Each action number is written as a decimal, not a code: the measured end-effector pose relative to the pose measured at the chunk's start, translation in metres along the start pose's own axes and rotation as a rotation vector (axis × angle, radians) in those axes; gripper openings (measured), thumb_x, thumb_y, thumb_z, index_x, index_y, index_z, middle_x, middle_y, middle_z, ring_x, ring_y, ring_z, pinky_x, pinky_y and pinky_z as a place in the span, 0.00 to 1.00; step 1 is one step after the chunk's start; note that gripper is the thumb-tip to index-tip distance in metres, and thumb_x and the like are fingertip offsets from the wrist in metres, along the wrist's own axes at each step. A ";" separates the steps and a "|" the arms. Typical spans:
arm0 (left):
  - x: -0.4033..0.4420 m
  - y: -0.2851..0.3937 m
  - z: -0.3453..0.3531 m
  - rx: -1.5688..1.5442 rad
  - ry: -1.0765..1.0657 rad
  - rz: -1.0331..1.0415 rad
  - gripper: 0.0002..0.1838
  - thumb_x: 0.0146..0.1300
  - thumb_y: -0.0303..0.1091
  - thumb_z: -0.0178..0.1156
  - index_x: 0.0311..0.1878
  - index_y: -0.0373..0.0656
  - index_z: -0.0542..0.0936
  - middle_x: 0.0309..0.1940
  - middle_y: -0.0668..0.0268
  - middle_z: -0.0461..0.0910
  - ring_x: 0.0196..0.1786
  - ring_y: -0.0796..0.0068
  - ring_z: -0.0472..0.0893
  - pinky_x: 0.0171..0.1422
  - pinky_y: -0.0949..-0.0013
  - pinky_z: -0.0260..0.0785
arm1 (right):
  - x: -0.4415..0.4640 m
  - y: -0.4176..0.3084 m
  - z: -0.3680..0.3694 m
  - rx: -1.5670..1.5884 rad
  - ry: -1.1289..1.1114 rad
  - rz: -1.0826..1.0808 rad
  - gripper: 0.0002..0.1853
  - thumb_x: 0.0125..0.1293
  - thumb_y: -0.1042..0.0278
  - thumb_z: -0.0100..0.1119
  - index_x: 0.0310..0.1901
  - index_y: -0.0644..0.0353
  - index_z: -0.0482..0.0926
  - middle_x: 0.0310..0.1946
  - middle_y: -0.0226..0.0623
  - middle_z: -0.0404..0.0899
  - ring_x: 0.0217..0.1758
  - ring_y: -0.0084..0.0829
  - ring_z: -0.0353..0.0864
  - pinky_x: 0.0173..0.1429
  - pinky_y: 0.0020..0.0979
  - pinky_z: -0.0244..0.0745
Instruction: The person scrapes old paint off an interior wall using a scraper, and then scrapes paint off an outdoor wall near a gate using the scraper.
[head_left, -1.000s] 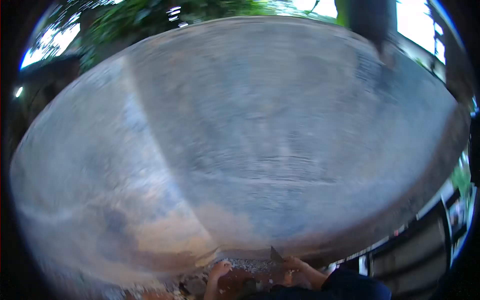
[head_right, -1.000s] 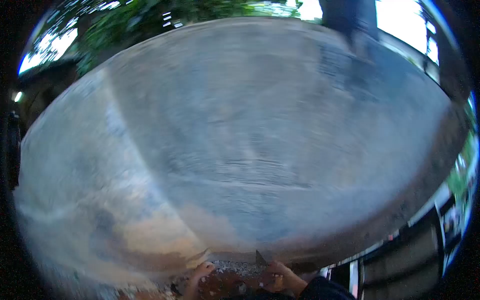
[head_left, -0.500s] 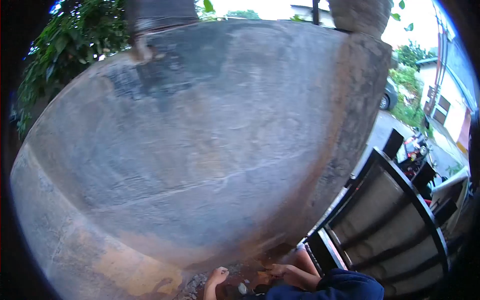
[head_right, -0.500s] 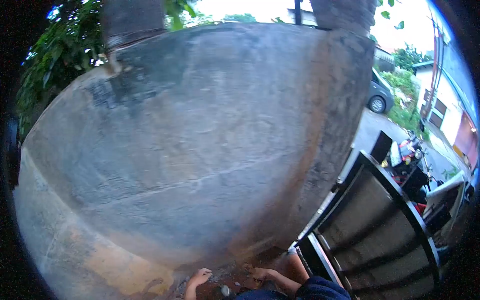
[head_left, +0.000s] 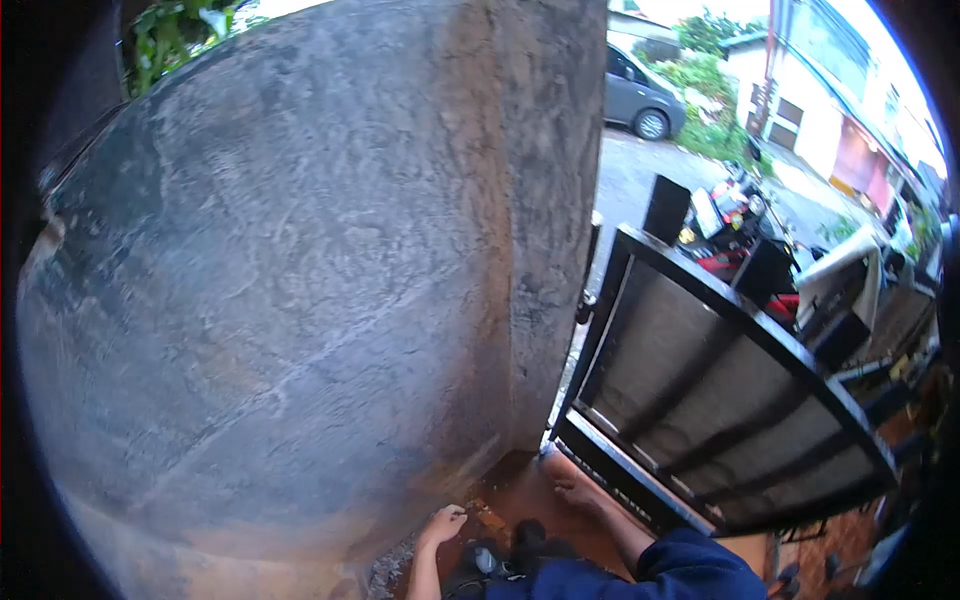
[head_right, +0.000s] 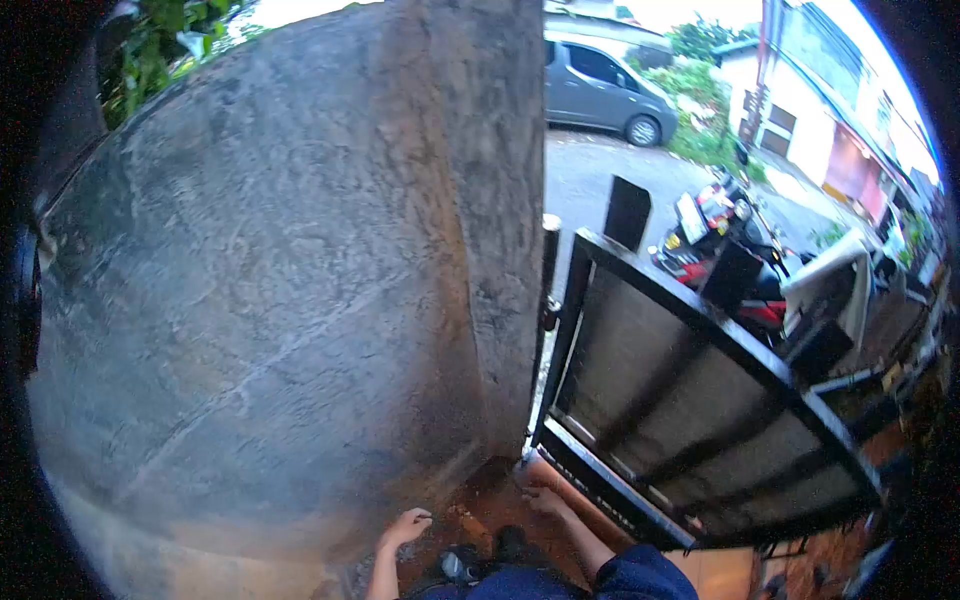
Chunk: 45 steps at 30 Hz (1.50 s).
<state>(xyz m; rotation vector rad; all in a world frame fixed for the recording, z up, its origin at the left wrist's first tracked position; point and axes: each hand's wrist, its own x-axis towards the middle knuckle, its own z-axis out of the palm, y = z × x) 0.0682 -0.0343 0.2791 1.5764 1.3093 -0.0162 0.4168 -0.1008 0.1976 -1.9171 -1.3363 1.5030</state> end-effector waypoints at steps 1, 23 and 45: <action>-0.001 0.011 -0.005 0.027 -0.029 0.008 0.21 0.62 0.43 0.56 0.54 0.41 0.74 0.45 0.55 0.79 0.47 0.63 0.78 0.49 0.63 0.70 | -0.015 -0.007 0.007 0.029 0.022 0.017 0.19 0.68 0.62 0.46 0.58 0.54 0.73 0.53 0.37 0.75 0.56 0.29 0.71 0.58 0.28 0.66; 0.029 0.037 -0.034 0.109 -0.138 0.461 0.15 0.60 0.37 0.53 0.48 0.42 0.77 0.45 0.53 0.79 0.51 0.52 0.76 0.55 0.58 0.68 | -0.126 -0.134 0.069 0.311 0.293 0.154 0.21 0.68 0.49 0.46 0.50 0.57 0.76 0.24 0.26 0.71 0.19 0.17 0.65 0.20 0.20 0.60; -0.025 0.081 0.038 0.131 -0.016 0.521 0.15 0.61 0.38 0.52 0.49 0.45 0.77 0.45 0.55 0.79 0.51 0.55 0.77 0.56 0.59 0.68 | -0.194 -0.324 -0.124 0.670 -0.026 -0.414 0.13 0.70 0.56 0.46 0.35 0.58 0.69 0.21 0.25 0.67 0.15 0.16 0.65 0.17 0.17 0.59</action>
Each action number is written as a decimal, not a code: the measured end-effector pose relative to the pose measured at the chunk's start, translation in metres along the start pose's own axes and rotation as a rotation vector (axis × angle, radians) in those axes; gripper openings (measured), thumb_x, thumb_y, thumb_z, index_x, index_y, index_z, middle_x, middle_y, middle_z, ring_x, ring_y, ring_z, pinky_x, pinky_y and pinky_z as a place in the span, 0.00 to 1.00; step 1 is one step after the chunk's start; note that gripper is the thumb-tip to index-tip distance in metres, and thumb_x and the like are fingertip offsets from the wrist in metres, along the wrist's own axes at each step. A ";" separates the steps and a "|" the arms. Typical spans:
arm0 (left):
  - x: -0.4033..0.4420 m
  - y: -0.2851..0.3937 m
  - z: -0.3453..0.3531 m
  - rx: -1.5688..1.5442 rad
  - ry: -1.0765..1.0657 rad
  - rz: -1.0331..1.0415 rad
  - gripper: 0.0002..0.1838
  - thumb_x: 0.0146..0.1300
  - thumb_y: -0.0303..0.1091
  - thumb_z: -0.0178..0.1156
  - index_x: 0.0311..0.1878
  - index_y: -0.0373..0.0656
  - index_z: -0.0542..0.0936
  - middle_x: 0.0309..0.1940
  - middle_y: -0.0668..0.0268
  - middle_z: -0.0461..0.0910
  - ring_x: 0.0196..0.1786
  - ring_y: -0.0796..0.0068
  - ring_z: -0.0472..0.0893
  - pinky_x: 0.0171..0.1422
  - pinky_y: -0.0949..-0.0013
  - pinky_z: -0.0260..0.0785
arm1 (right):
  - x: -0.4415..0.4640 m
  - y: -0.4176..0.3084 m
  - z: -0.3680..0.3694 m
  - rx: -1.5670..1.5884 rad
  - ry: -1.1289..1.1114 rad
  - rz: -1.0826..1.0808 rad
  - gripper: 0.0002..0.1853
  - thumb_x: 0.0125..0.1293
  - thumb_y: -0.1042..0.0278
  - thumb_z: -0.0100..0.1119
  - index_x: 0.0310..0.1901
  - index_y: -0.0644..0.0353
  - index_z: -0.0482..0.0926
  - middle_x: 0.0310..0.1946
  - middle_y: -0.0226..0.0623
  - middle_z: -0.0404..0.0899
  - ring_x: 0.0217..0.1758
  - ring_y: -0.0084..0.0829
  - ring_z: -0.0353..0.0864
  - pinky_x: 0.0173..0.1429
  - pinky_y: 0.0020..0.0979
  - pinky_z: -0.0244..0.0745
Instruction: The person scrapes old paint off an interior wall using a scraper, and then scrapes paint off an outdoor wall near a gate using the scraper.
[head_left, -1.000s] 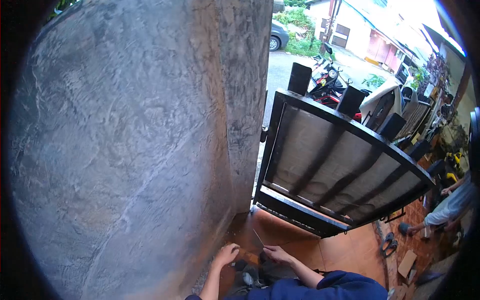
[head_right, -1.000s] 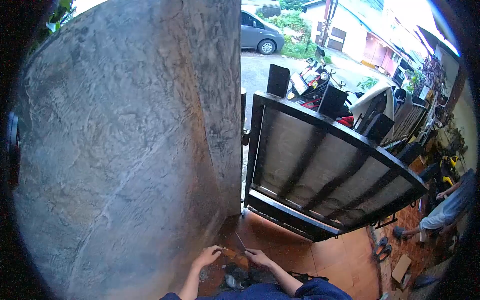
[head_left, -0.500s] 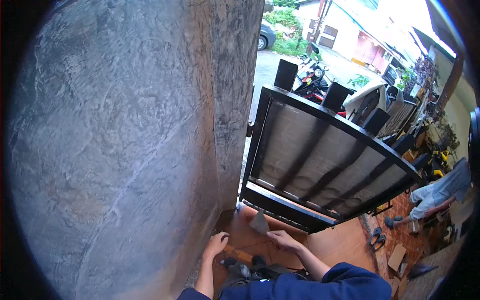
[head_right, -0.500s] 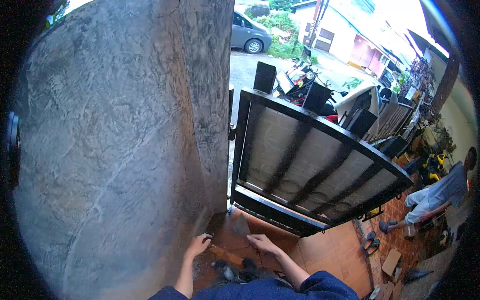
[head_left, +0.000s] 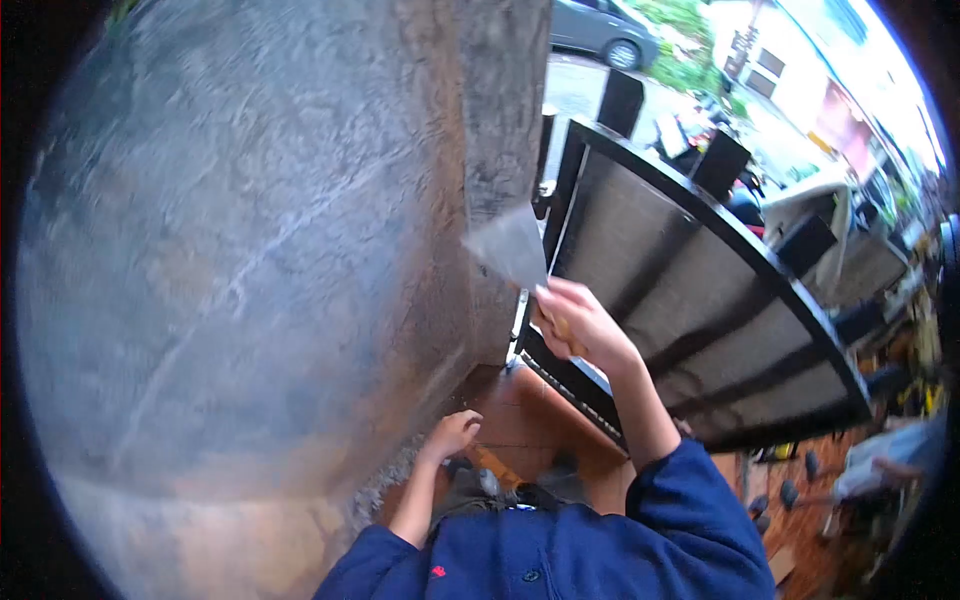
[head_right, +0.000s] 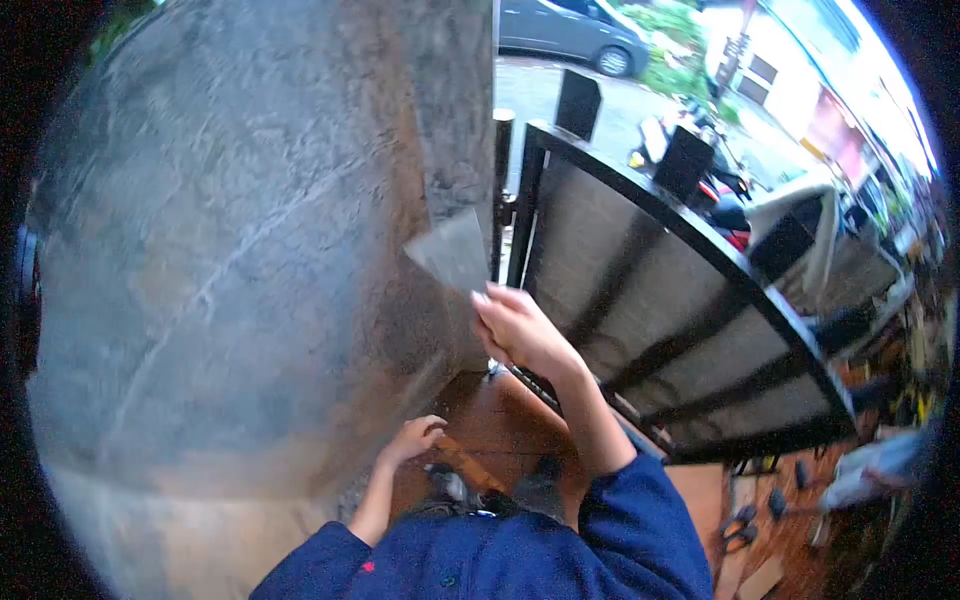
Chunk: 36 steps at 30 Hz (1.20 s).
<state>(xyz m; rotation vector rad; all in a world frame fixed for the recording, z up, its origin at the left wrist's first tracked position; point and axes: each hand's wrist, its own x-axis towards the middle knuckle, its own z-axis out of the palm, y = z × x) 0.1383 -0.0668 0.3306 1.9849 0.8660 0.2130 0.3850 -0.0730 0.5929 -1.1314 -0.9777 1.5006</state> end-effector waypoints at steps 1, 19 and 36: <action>-0.008 0.017 -0.004 -0.015 0.029 -0.072 0.14 0.61 0.37 0.52 0.49 0.45 0.77 0.45 0.56 0.79 0.51 0.55 0.77 0.56 0.59 0.68 | -0.014 0.014 -0.011 -0.025 -0.047 0.042 0.13 0.69 0.57 0.47 0.43 0.59 0.70 0.20 0.26 0.66 0.14 0.16 0.63 0.16 0.17 0.57; 0.059 0.202 0.137 -0.231 -0.021 -0.170 0.12 0.61 0.37 0.56 0.46 0.45 0.79 0.30 0.61 0.83 0.35 0.66 0.83 0.42 0.64 0.73 | -0.231 0.181 -0.222 0.055 0.174 0.563 0.14 0.68 0.60 0.51 0.51 0.55 0.68 0.22 0.26 0.70 0.20 0.17 0.69 0.21 0.20 0.64; 0.149 0.237 0.210 0.160 -0.532 0.260 0.20 0.60 0.46 0.53 0.53 0.49 0.73 0.46 0.55 0.78 0.48 0.51 0.77 0.53 0.53 0.68 | -0.397 0.187 -0.226 -0.247 0.639 0.720 0.28 0.61 0.63 0.59 0.64 0.43 0.65 0.20 0.26 0.71 0.16 0.15 0.68 0.17 0.18 0.60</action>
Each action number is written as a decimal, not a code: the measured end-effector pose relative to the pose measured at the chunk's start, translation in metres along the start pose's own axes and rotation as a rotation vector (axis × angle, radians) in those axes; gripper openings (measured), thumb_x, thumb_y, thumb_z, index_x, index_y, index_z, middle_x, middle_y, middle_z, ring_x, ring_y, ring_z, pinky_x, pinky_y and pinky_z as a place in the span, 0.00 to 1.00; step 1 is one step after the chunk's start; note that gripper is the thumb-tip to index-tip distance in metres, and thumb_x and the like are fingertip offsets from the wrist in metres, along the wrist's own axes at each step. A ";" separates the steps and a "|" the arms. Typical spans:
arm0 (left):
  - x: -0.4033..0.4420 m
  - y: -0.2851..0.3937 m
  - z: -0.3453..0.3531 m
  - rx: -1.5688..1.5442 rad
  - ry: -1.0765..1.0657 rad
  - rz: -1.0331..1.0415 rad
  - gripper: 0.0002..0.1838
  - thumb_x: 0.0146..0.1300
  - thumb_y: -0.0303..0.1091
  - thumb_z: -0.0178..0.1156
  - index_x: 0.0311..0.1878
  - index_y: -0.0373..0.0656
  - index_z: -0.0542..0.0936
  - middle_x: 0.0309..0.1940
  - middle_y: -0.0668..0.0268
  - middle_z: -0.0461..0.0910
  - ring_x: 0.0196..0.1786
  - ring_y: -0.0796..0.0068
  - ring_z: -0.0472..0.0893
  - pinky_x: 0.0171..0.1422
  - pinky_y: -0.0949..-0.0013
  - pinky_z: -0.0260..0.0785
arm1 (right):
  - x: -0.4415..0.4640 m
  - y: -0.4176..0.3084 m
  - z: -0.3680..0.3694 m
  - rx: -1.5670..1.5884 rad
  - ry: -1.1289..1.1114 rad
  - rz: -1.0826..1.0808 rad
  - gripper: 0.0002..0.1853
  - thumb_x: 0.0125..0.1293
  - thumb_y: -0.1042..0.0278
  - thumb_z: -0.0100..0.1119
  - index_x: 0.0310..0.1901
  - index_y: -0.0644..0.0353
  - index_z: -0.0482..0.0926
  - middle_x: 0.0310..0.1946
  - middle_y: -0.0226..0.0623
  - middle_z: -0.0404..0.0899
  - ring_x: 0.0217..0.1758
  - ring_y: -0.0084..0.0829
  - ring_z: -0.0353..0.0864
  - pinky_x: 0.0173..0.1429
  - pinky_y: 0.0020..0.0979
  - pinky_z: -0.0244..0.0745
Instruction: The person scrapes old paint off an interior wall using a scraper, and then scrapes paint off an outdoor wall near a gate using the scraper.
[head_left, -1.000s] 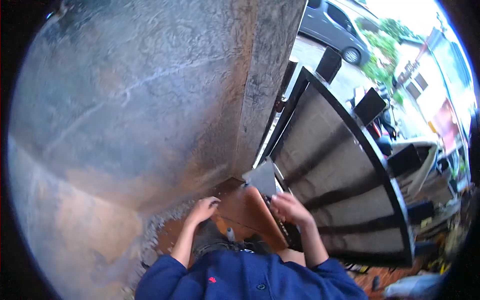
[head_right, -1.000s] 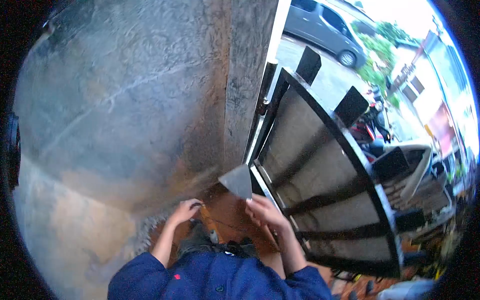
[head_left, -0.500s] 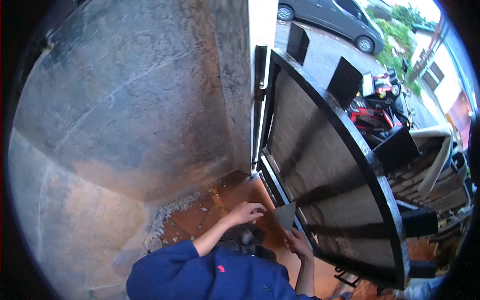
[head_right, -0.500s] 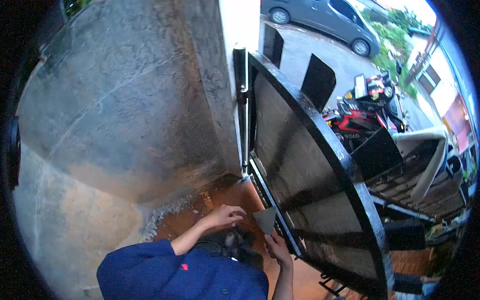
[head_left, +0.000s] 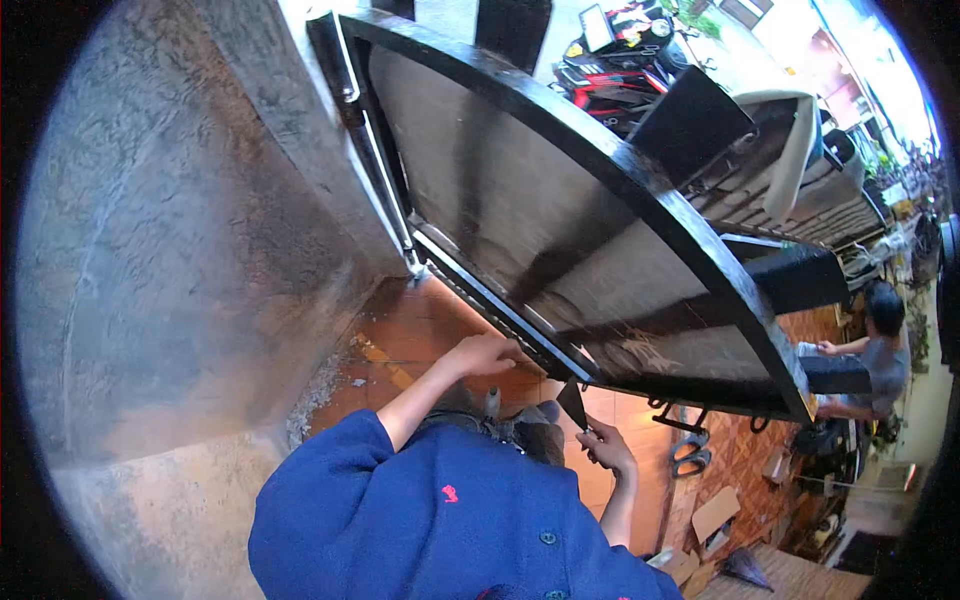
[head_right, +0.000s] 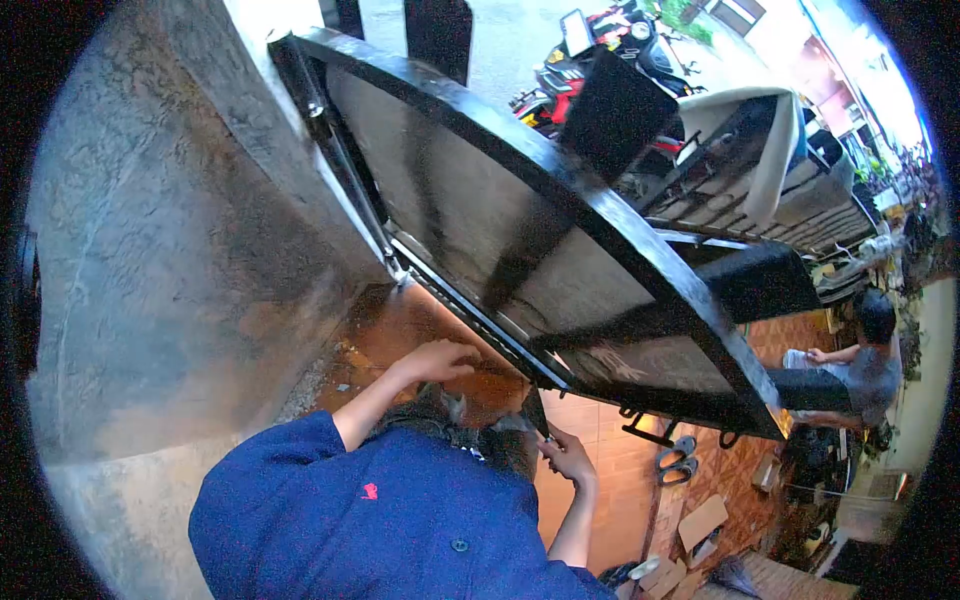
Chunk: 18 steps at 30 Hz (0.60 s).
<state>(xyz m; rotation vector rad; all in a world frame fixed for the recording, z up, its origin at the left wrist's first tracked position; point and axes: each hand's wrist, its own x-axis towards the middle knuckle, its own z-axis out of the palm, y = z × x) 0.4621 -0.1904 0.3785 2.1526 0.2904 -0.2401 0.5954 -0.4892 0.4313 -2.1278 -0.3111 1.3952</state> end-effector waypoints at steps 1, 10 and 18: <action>0.002 0.007 0.009 0.004 -0.018 0.043 0.19 0.59 0.44 0.53 0.52 0.49 0.74 0.44 0.56 0.79 0.47 0.52 0.78 0.51 0.53 0.69 | -0.006 0.000 -0.009 -0.087 -0.042 0.034 0.29 0.61 0.62 0.59 0.64 0.43 0.65 0.20 0.26 0.71 0.16 0.15 0.67 0.18 0.19 0.61; 0.037 0.105 0.099 -0.270 -0.109 0.289 0.19 0.61 0.45 0.52 0.49 0.42 0.75 0.37 0.56 0.81 0.40 0.59 0.81 0.45 0.62 0.72 | -0.005 0.049 -0.123 -0.433 -0.256 0.163 0.14 0.61 0.56 0.59 0.43 0.55 0.80 0.18 0.25 0.72 0.16 0.15 0.65 0.20 0.21 0.60; 0.059 0.192 0.176 -0.177 -0.174 -0.019 0.24 0.60 0.53 0.54 0.49 0.43 0.76 0.42 0.56 0.80 0.44 0.58 0.80 0.49 0.62 0.70 | 0.001 0.106 -0.231 -0.571 -0.390 0.049 0.19 0.59 0.50 0.61 0.39 0.60 0.81 0.17 0.26 0.72 0.16 0.18 0.65 0.19 0.22 0.61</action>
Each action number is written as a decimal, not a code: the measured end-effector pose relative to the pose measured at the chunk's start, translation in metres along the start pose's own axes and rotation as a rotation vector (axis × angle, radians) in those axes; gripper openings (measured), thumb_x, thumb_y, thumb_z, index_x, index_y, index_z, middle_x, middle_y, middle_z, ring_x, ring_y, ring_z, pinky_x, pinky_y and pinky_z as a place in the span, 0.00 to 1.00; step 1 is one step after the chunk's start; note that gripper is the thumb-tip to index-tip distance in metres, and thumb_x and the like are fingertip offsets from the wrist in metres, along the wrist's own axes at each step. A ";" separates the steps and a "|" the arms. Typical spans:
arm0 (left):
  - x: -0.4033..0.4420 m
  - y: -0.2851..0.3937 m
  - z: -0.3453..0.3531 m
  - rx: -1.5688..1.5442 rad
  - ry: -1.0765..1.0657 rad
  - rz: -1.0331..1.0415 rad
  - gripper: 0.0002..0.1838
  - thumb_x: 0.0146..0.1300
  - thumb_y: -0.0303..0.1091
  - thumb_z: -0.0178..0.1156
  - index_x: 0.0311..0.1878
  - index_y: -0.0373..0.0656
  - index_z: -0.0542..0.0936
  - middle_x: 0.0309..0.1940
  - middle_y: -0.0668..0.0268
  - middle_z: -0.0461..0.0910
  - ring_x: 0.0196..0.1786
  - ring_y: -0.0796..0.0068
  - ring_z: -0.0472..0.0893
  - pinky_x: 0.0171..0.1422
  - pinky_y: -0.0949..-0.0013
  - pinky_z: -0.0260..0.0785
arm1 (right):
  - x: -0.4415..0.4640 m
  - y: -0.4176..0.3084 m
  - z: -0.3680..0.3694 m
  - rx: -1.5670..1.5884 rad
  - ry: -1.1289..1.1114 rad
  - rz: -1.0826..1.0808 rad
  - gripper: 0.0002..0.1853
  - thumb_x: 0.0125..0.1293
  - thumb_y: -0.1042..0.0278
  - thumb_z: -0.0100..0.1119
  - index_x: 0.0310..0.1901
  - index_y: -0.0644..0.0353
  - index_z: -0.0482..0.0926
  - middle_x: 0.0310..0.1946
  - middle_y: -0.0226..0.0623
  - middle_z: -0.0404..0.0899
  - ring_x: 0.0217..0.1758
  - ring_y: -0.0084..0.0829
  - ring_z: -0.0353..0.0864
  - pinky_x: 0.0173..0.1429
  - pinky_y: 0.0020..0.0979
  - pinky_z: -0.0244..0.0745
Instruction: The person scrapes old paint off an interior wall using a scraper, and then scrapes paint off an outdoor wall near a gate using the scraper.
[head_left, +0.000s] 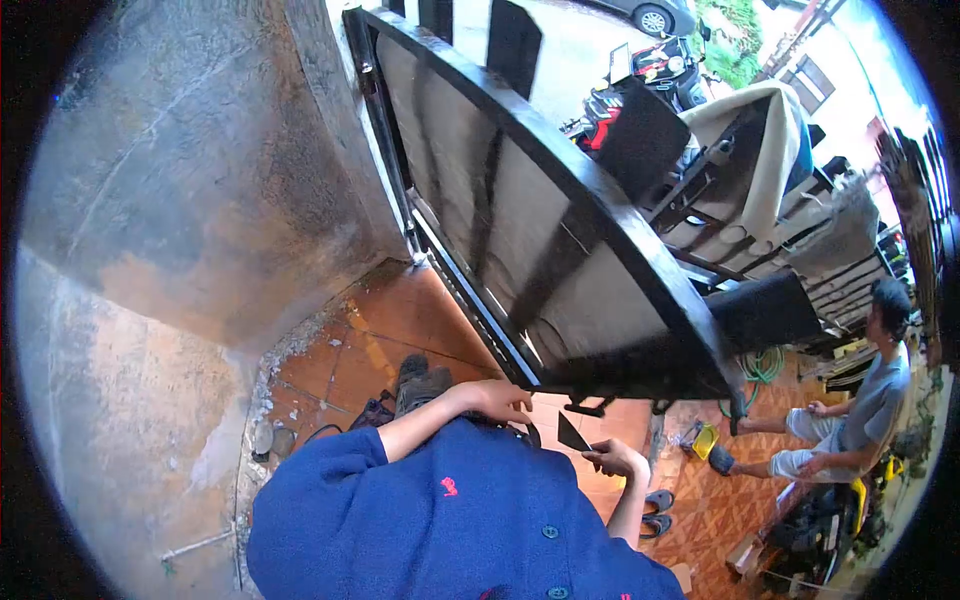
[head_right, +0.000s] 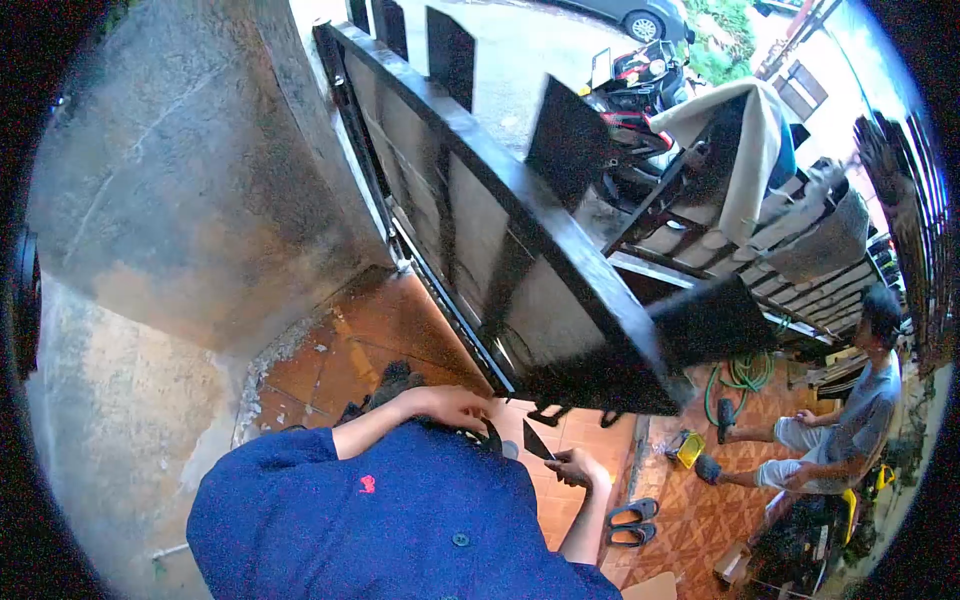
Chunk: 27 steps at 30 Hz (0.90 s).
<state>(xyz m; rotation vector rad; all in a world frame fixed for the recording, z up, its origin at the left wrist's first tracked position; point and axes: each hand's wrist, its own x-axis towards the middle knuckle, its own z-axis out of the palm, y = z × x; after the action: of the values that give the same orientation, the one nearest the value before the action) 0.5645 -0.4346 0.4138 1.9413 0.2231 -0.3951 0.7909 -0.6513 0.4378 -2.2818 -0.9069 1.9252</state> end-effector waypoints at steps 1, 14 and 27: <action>-0.007 0.025 -0.001 0.055 -0.032 -0.059 0.25 0.61 0.55 0.53 0.49 0.42 0.77 0.42 0.56 0.80 0.45 0.58 0.79 0.50 0.62 0.70 | -0.004 0.010 -0.001 -0.012 0.021 0.000 0.18 0.60 0.51 0.60 0.38 0.59 0.80 0.17 0.26 0.71 0.16 0.18 0.65 0.19 0.22 0.60; 0.057 0.125 0.068 -0.104 -0.146 0.101 0.24 0.70 0.47 0.43 0.57 0.37 0.70 0.53 0.52 0.74 0.56 0.60 0.73 0.60 0.64 0.63 | -0.033 0.125 0.019 0.285 0.146 -0.026 0.17 0.65 0.53 0.52 0.30 0.59 0.77 0.17 0.27 0.71 0.17 0.19 0.66 0.20 0.24 0.61; 0.131 0.138 0.057 -0.100 -0.202 0.446 0.14 0.64 0.38 0.51 0.47 0.40 0.77 0.40 0.55 0.79 0.44 0.59 0.79 0.49 0.61 0.70 | -0.051 0.106 0.039 0.711 0.450 0.027 0.14 0.66 0.57 0.51 0.40 0.59 0.79 0.17 0.27 0.72 0.17 0.17 0.69 0.20 0.23 0.65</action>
<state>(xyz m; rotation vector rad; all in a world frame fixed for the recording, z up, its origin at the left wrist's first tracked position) 0.7221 -0.5450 0.4633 1.7749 -0.3129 -0.2735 0.7953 -0.7757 0.4345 -2.1110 -0.1060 1.3259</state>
